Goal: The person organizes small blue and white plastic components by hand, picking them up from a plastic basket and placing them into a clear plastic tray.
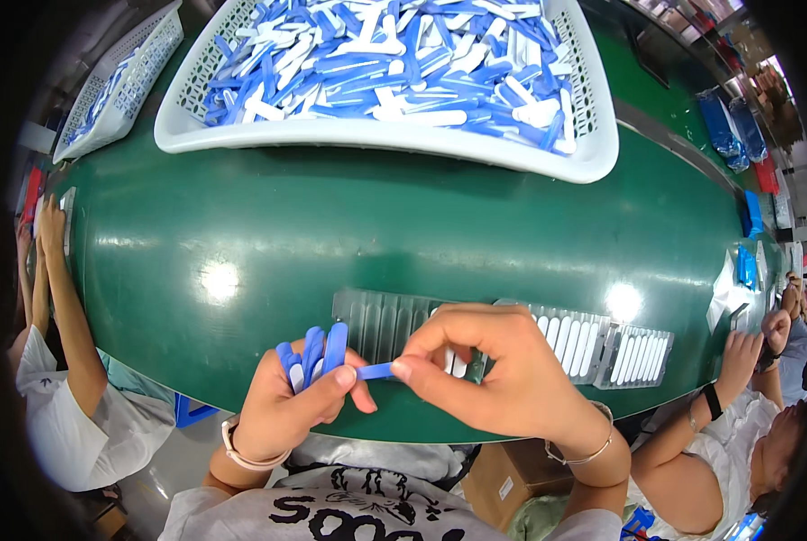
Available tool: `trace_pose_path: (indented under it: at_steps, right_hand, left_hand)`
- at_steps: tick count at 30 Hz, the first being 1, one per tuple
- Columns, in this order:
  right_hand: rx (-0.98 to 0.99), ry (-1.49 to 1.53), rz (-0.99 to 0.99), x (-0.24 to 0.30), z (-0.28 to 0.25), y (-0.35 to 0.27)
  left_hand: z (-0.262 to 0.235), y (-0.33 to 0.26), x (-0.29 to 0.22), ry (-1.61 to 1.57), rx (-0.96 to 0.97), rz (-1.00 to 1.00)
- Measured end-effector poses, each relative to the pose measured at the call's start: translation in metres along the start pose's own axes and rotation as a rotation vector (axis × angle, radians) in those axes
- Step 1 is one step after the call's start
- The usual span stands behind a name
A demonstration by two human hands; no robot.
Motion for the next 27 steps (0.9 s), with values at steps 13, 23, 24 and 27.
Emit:
trace_pose_path:
  at_steps: [13,23,24,27]
  right_hand:
    - [-0.116,-0.362,-0.197,0.007,-0.026,0.010]
    - [-0.155,-0.709,-0.075,0.001,-0.007,0.010]
    - [-0.115,-0.687,-0.046,0.001,-0.009,0.013]
    - [-0.007,-0.550,-0.094,0.000,-0.008,0.014]
  left_hand:
    - [-0.003,0.001,0.004,-0.255,0.010,-0.040]
    - [0.000,0.003,-0.002,-0.223,0.013,-0.012]
    - [0.000,0.002,-0.002,-0.223,0.013,-0.011]
    - [-0.002,0.001,-0.002,-0.102,0.070,-0.040]
Point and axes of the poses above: each hand's wrist, its own y-axis towards the middle knuckle, its own z-axis out of the palm, x = y × z, the point moved 2 cm from there along y, towards the middle knuckle, and after that the axes turned 2 degrees about -z, right-handed, at the moved point
